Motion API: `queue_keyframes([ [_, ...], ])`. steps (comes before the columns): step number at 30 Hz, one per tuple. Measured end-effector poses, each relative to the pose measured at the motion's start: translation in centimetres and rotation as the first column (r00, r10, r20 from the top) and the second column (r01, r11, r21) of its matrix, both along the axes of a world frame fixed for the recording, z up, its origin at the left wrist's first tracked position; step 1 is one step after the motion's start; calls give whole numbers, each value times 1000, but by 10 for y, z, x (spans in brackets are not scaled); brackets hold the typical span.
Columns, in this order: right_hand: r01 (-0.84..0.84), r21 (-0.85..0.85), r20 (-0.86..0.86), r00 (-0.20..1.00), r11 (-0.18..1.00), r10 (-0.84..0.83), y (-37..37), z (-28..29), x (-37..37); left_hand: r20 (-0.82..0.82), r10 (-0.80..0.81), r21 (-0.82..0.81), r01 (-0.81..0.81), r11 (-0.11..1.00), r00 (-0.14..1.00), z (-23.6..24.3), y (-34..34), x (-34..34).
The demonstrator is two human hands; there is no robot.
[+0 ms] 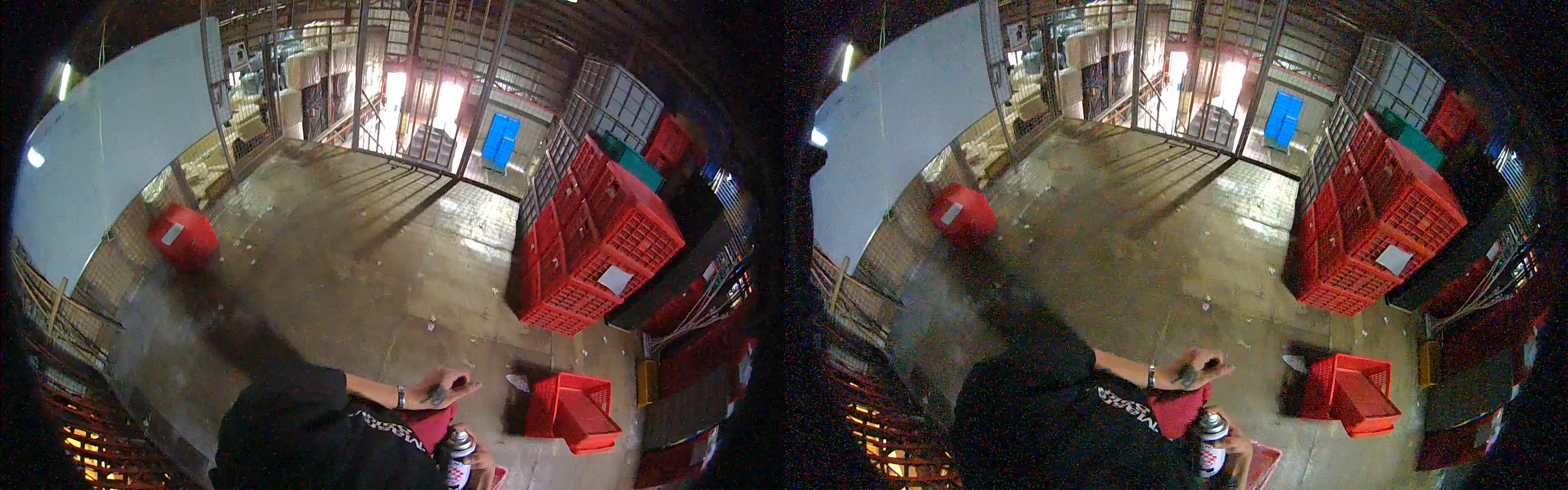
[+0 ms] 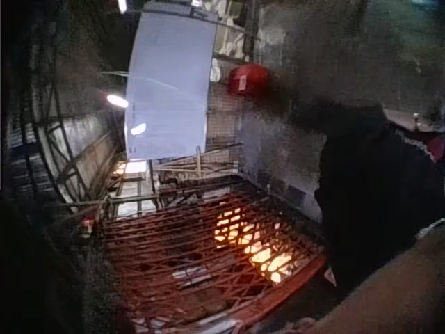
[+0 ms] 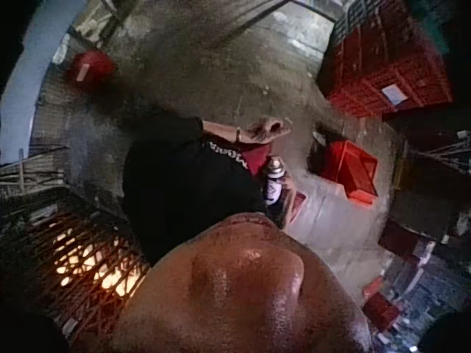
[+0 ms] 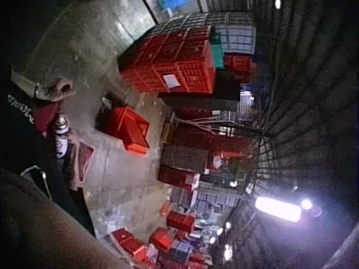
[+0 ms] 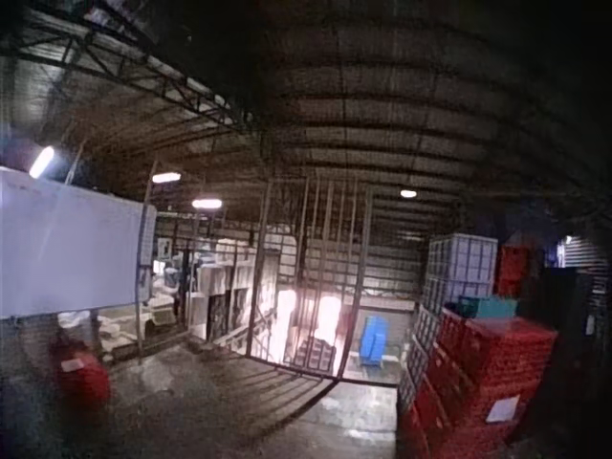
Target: The person repeatedly picks up white ceramic bowls, sprays them with a white aerosol can, and places them on the floor. They also handle cloths and a red crate while moving around the workspace.
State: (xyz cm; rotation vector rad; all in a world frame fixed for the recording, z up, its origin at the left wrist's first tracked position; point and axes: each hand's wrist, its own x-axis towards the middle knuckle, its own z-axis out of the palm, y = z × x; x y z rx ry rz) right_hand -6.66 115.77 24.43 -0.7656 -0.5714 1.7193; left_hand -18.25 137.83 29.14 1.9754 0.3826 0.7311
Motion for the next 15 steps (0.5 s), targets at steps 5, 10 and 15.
queue_keyframes([
  [5,-30,24,57,998,999,29,3,-6,14,121,222,71,-232,970,967,27,-15,-18],
  [10,95,66,-150,985,993,-84,15,47,-19,277,60,254,-134,958,959,49,-16,-33],
  [15,164,53,-231,962,985,-147,18,37,-24,313,-125,146,83,986,942,66,-14,-33],
])
